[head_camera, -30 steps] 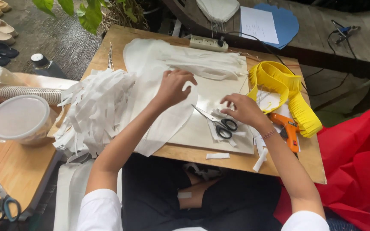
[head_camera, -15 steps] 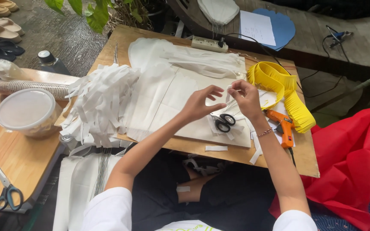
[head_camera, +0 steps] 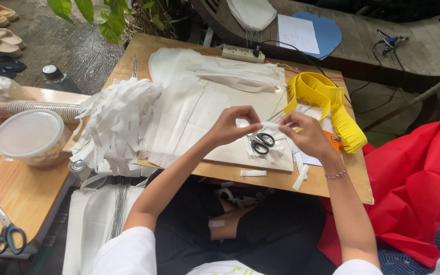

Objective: Organizing and preparing small strips of white fabric by rolling or folding them on a workbench.

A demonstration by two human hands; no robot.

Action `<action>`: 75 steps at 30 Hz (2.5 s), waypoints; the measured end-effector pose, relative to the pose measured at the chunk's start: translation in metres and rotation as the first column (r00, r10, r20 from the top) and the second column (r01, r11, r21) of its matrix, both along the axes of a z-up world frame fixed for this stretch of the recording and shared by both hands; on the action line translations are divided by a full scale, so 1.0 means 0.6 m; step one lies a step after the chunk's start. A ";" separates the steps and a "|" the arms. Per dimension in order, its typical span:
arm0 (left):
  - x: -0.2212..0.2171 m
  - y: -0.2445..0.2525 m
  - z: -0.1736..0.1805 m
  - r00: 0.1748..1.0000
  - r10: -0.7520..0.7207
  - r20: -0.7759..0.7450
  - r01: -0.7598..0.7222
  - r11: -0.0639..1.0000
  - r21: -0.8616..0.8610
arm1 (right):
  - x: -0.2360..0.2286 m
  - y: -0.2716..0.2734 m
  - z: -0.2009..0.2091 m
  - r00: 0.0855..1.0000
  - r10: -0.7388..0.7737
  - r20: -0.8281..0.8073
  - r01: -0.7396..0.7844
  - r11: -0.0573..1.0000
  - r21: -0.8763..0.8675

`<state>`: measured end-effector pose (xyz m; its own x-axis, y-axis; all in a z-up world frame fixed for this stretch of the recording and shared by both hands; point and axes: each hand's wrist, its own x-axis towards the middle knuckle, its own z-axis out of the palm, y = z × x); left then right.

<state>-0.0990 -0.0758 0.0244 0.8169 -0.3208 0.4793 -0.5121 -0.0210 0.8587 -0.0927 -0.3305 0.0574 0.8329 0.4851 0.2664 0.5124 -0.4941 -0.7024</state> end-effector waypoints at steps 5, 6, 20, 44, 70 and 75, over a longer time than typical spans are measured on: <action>-0.051 0.041 0.045 0.999 -0.049 0.007 0.045 0.961 0.274 | -0.046 -0.001 0.035 0.996 0.023 -0.080 -0.029 0.997 -0.072; -0.062 0.046 0.048 0.999 -0.030 0.034 0.015 0.930 0.367 | -0.051 0.000 0.038 0.997 0.017 -0.080 -0.026 0.992 -0.120; -0.058 0.103 0.040 1.000 0.025 0.000 -0.025 0.990 0.136 | -0.009 -0.053 -0.009 0.982 0.183 -0.051 -0.149 0.909 0.390; 0.121 0.178 0.015 0.987 0.026 -0.156 0.030 0.937 0.347 | 0.191 0.020 0.003 0.955 0.173 -0.240 -0.136 0.977 0.163; 0.171 0.143 -0.114 0.851 0.405 0.333 -0.492 0.399 0.773 | 0.144 -0.018 -0.092 0.995 -0.083 0.050 0.090 0.619 -0.780; 0.100 0.110 -0.085 0.906 0.353 0.233 -0.400 0.537 0.743 | 0.130 -0.042 -0.117 0.978 -0.198 0.071 0.178 0.600 -0.780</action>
<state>-0.0387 -0.0097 -0.0265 0.9340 -0.2517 0.2534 -0.3386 -0.8498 0.4039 -0.0147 -0.3558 -0.0129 0.9304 0.3330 -0.1530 0.3347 -0.9422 -0.0154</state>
